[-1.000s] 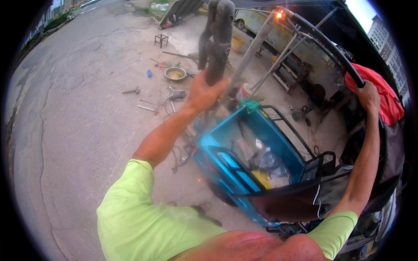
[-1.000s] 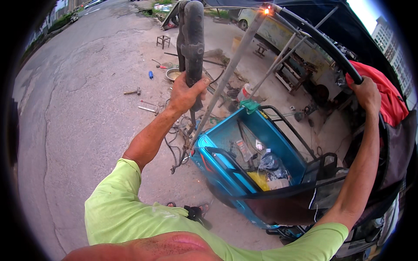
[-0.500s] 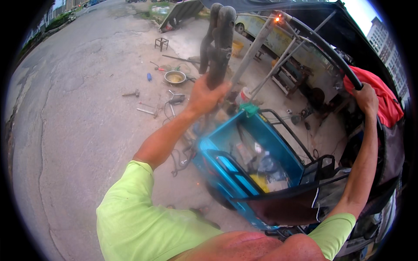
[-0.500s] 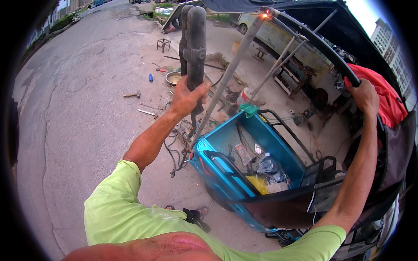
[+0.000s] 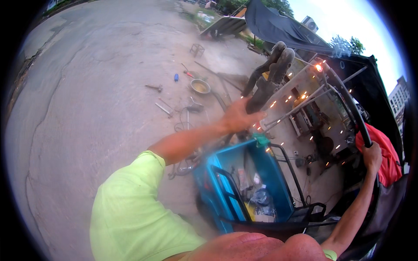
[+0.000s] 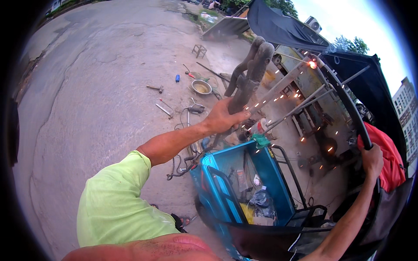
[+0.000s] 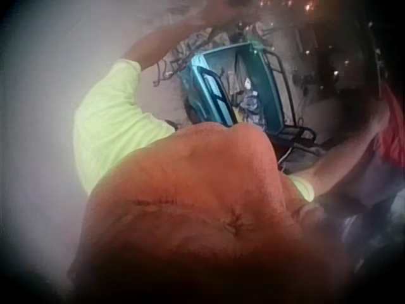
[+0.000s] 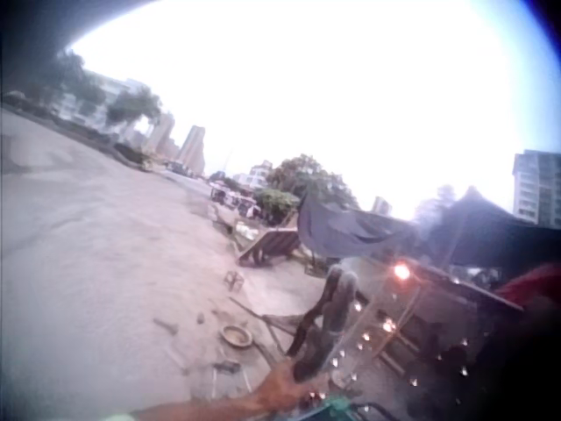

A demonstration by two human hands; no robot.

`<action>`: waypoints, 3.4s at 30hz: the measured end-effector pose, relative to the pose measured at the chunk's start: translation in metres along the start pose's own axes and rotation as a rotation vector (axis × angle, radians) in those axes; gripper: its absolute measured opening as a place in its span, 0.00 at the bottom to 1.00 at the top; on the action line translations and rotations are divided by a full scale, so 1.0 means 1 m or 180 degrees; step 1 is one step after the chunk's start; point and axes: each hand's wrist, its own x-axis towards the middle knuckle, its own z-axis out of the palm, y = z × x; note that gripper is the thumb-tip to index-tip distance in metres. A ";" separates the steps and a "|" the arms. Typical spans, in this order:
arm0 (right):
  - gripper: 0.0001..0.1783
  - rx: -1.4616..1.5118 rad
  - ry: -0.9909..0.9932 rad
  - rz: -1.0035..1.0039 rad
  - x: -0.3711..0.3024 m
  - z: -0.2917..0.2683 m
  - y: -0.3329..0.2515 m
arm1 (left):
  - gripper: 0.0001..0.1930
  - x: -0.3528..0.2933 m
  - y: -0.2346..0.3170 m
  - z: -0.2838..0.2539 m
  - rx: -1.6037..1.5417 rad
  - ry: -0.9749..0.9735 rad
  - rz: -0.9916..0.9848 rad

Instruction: The person welds a metal frame on a motorized tricycle using a welding tool, then picks up a welding rod from a container in the vehicle and continues welding the joints.

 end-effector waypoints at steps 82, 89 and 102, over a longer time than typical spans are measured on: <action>0.23 -0.0049 -0.0082 -0.0091 -0.006 -0.002 -0.003 | 0.24 -0.006 -0.011 0.019 0.0531 0.0337 -0.0098; 0.24 -0.0096 -0.0038 -0.0040 -0.004 0.001 -0.002 | 0.23 -0.003 -0.011 0.024 0.0737 0.0428 0.0123; 0.24 -0.0049 -0.0151 0.0021 -0.002 0.001 -0.001 | 0.13 -0.008 -0.011 0.026 -0.0940 0.0258 -0.0281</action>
